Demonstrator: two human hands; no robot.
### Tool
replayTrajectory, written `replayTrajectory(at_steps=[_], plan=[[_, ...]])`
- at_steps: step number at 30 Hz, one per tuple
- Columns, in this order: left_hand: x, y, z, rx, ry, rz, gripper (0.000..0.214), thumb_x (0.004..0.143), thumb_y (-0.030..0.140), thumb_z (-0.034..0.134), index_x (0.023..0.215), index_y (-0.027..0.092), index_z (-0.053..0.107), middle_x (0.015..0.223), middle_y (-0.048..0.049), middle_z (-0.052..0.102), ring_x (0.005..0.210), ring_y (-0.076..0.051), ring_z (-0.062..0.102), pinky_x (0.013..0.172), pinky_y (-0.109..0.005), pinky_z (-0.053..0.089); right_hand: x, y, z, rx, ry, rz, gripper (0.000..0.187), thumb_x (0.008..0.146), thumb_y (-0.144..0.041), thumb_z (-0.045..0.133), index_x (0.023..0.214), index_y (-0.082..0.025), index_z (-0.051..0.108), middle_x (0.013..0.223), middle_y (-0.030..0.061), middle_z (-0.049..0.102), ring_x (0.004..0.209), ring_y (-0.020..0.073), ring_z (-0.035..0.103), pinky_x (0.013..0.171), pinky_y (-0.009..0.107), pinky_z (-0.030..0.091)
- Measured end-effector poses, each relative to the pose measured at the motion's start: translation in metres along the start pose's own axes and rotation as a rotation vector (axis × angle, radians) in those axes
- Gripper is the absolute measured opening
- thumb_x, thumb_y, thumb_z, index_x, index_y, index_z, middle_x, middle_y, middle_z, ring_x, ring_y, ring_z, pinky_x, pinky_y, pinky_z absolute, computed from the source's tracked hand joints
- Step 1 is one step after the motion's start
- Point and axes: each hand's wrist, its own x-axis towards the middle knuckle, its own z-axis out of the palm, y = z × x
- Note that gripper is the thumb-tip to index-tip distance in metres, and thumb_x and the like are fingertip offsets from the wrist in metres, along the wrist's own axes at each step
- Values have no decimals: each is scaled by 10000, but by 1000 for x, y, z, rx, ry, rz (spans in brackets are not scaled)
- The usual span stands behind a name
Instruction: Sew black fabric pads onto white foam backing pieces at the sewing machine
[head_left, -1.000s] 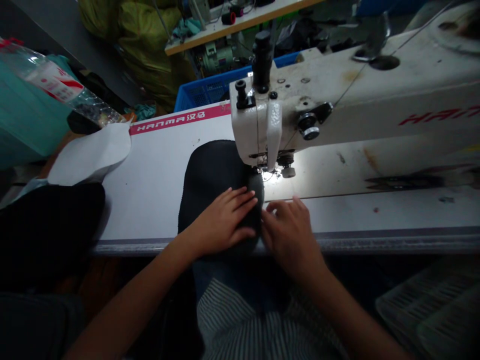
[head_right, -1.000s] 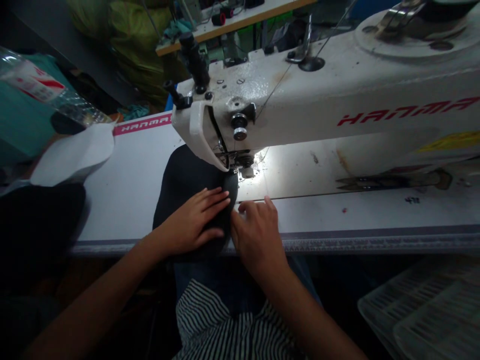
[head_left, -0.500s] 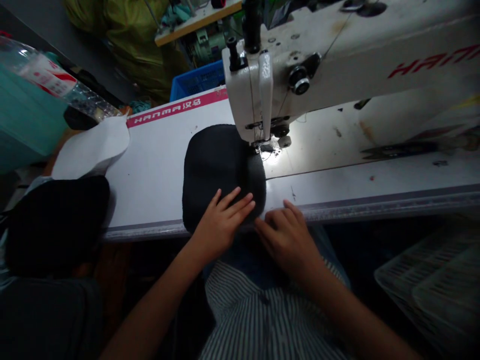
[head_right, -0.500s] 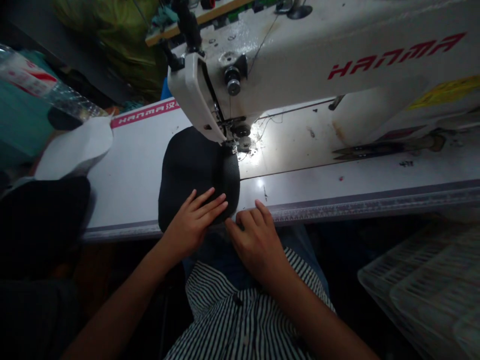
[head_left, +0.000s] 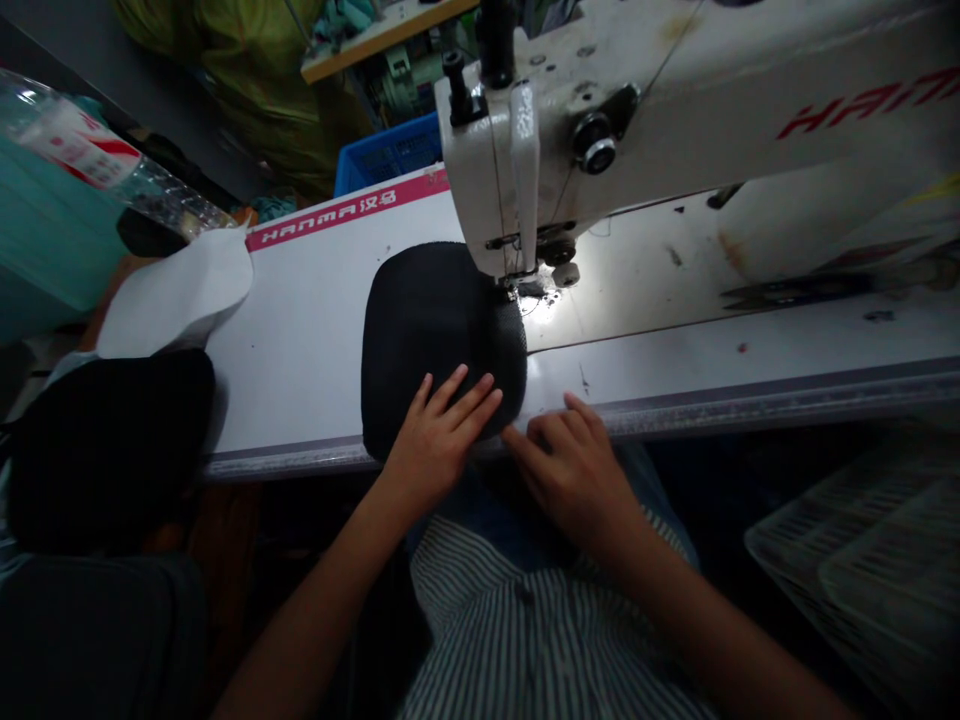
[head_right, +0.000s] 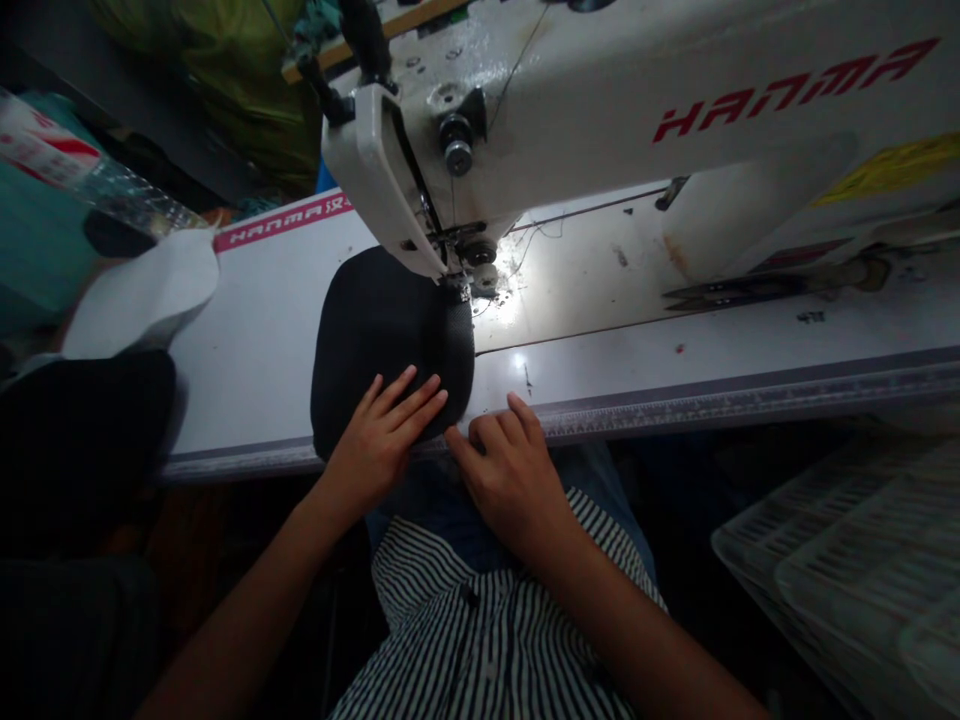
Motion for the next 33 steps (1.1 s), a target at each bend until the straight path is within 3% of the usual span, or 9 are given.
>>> replayTrajectory(at_steps=[5,9,13,18,24,33], plan=[[-2,1,-2,71,-26,36,583,1048,411,541,1593,261,401,1684,-47,347,1564,-371,280,1227,-654,293,2,6,-3,78,29,-9,246,986,-142,552,1175,-175,707,894,45,641,867,205,541,1154,503,376],[3,0,-11,45,-8,51,669,1005,597,540,1568,249,448,1650,-71,421,1518,-374,363,1193,-612,360,10,13,-7,39,51,34,308,1000,-170,554,1284,-106,651,984,100,666,896,227,554,917,407,494],[34,-9,-17,-22,97,61,375,1073,368,510,1387,207,635,1473,-60,632,1368,-272,545,1135,-475,449,18,12,-9,-98,-45,44,302,983,-154,565,1264,-122,669,995,109,661,882,251,535,815,400,460],[76,-20,-14,2,59,153,393,1066,265,523,1445,177,571,1587,-63,516,1498,-281,406,1237,-521,330,18,10,-12,-120,-87,39,325,945,-128,603,1261,-130,677,958,88,638,864,249,507,822,400,447],[88,-24,-14,8,47,130,386,1064,260,520,1439,181,569,1560,-89,542,1465,-283,455,1208,-524,376,25,20,-12,-100,-50,16,350,913,-97,616,1256,-121,684,983,98,646,922,267,499,909,426,444],[101,-49,-14,-46,134,153,335,1026,221,585,1350,145,629,1436,-132,627,1353,-304,559,1111,-526,499,71,54,-4,-116,-42,25,262,959,-170,622,1207,-160,706,963,86,651,862,240,485,850,401,407]])
